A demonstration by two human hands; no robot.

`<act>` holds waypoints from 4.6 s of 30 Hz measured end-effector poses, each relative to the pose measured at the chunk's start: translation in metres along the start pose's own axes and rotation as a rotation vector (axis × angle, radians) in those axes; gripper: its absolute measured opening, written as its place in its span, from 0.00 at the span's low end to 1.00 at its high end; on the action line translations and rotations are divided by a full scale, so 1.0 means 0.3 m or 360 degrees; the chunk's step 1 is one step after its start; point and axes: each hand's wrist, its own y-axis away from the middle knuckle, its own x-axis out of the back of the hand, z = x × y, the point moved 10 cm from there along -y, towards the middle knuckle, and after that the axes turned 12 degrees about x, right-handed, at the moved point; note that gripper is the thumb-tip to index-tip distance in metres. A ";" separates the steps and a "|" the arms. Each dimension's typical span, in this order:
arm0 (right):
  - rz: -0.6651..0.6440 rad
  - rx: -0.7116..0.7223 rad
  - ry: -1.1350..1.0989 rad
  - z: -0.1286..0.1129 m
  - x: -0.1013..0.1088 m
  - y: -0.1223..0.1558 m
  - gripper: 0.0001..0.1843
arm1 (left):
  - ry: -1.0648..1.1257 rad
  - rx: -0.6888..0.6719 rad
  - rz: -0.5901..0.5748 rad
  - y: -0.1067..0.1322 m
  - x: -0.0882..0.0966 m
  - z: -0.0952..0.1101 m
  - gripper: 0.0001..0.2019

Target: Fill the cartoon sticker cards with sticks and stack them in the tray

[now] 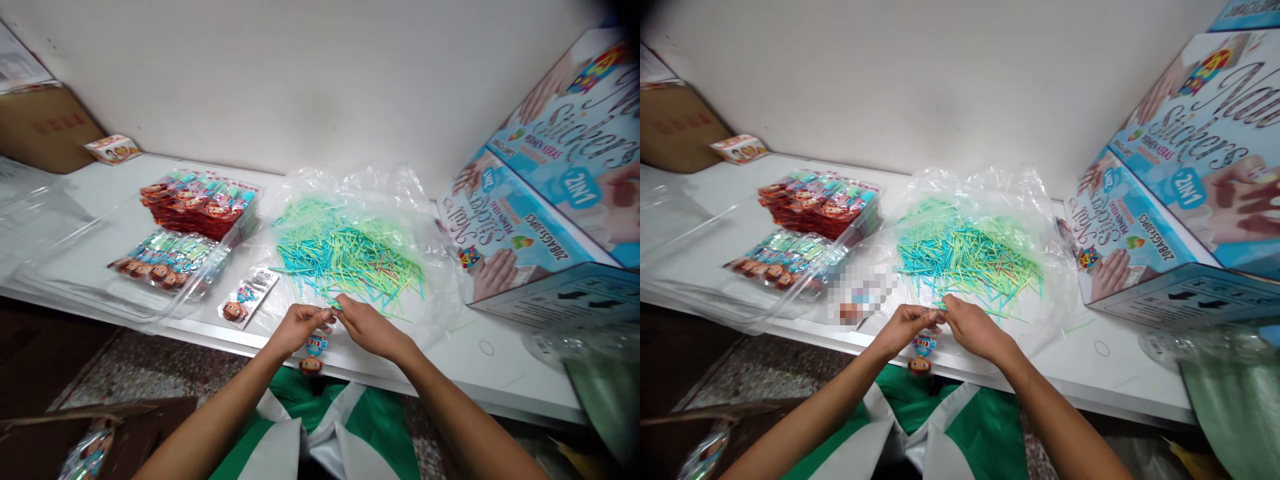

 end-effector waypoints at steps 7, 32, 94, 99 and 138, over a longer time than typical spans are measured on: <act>-0.0122 -0.0022 -0.0200 -0.012 0.015 0.016 0.18 | -0.0167 -0.0082 0.0161 -0.005 0.038 0.012 0.12; -0.0703 0.0032 0.0385 -0.050 -0.068 0.021 0.36 | -0.1560 -0.0616 0.0402 0.080 -0.060 0.147 0.08; -0.0527 0.0071 -0.0308 0.000 -0.044 0.032 0.33 | -0.1081 -0.0232 0.0414 0.022 -0.007 0.061 0.09; -0.0635 0.0095 -0.0190 -0.005 -0.066 0.035 0.30 | -0.1293 -0.0370 0.0442 0.044 -0.031 0.085 0.09; -0.0524 0.0023 -0.0061 -0.028 -0.018 0.038 0.30 | -0.1449 -0.0562 0.0611 0.082 -0.021 0.110 0.14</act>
